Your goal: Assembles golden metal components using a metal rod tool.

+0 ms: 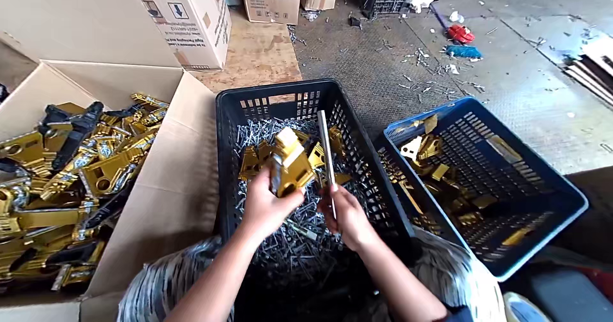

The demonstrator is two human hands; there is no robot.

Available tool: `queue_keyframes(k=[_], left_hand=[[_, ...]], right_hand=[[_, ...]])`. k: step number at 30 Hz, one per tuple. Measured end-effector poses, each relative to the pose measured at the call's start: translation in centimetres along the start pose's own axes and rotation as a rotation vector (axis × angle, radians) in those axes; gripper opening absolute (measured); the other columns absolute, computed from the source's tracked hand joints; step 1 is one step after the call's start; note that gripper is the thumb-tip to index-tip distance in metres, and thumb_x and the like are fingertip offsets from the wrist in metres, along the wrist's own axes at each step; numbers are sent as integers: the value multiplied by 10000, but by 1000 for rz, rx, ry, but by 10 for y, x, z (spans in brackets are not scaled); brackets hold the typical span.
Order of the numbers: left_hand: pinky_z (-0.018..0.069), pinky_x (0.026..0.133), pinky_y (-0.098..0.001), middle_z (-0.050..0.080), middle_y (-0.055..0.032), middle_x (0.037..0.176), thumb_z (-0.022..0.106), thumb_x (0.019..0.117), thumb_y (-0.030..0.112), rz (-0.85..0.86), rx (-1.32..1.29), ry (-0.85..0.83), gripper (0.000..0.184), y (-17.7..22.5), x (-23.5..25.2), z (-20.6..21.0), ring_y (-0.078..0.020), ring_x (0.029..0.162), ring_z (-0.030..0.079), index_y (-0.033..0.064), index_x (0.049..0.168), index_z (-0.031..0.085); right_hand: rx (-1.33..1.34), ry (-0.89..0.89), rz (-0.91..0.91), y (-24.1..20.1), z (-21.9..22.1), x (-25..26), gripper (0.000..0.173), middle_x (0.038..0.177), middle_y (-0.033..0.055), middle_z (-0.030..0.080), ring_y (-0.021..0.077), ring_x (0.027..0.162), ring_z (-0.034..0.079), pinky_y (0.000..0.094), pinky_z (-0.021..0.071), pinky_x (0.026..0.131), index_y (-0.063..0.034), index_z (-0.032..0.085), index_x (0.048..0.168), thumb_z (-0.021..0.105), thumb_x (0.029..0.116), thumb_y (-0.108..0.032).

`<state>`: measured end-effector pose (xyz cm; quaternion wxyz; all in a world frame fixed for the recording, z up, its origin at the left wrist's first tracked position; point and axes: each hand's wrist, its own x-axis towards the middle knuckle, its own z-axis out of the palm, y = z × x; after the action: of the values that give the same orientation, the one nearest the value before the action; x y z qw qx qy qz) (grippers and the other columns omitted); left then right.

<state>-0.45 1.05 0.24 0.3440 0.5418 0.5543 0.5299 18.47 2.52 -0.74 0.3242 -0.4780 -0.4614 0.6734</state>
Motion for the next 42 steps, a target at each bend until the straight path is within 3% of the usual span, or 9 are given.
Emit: queue_keyframes(k=[2, 5, 9, 14, 22, 31, 35, 38, 42], left_hand=[[606, 908, -329, 726, -28, 1176, 802, 755, 84, 362, 289, -77, 489, -3, -4, 3, -99, 1068, 698, 53, 1223, 665], [527, 1038, -420, 674, -44, 1340, 773, 692, -10, 662, 609, -84, 620, -6, -2, 5, -220, 1276, 617, 144, 1285, 675], [352, 1206, -436, 213, -88, 1682, 856, 693, 164, 242, 235, -223, 1176, -4, -4, -4, -219, 1528, 275, 142, 1630, 147], [603, 894, -444, 644, -146, 1282, 526, 1042, 369, -437, -750, -179, 565, 3, -11, 15, -267, 1081, 686, 193, 1555, 366], [587, 810, -382, 656, -42, 975, 552, 1047, 218, -251, -499, 292, 182, -10, 3, 19, -152, 863, 664, 90, 1176, 568], [585, 833, -428, 677, -133, 1066, 632, 1021, 295, -446, -432, 508, 359, -19, 24, -5, -218, 943, 683, 12, 1238, 591], [540, 964, -391, 598, -61, 1258, 351, 1108, 443, -219, -656, 753, 470, 1, 63, -87, -160, 1141, 611, 105, 1423, 431], [484, 1095, -485, 523, -119, 1455, 202, 1069, 613, -14, -790, 832, 667, 8, 79, -158, -267, 1322, 555, 179, 1574, 235], [560, 988, -439, 489, -178, 1464, 302, 993, 740, -361, -751, 713, 867, 12, 72, -141, -302, 1254, 606, 123, 1585, 163]], right_hand=[[248, -106, 94, -15, -5, -2, 561, 837, 33, 718, 17, 486, 522, 163, 429, 433, -93, 560, 1233, 200, 1109, -505], [239, -68, 10, -26, -11, -2, 220, 859, 97, 734, 130, 695, 715, 270, 612, 627, -13, 627, 1147, 529, 1041, -179], [233, -11, -127, -24, -20, -3, 257, 824, 93, 715, 78, 563, 622, 202, 515, 493, -11, 610, 1232, 582, 999, -113], [-19, -10, -279, -12, -3, 5, 258, 787, 36, 689, 55, 560, 577, 210, 490, 511, -9, 609, 1211, 634, 978, -115], [-699, 415, -1044, 1, 9, -6, 399, 692, 29, 482, 70, 526, 482, 234, 459, 484, -42, 498, 1111, 262, 1125, -363], [-945, 19, -4, 20, 0, 5, 350, 794, 107, 622, 261, 731, 660, 453, 547, 707, -30, 543, 1226, 353, 1118, -303], [-910, -337, 153, 53, -1, 12, 441, 995, 184, 675, 328, 937, 678, 544, 533, 872, -23, 583, 1289, 327, 1120, -340], [-1067, -146, 115, 43, -12, 42, 385, 1220, 216, 683, 367, 1160, 657, 574, 511, 1004, -34, 654, 1301, 511, 1063, -301], [-1507, 52, 179, 40, -34, 97, 553, 1513, 204, 494, 446, 1423, 414, 666, 423, 1043, -180, 600, 1441, 659, 899, -92]])
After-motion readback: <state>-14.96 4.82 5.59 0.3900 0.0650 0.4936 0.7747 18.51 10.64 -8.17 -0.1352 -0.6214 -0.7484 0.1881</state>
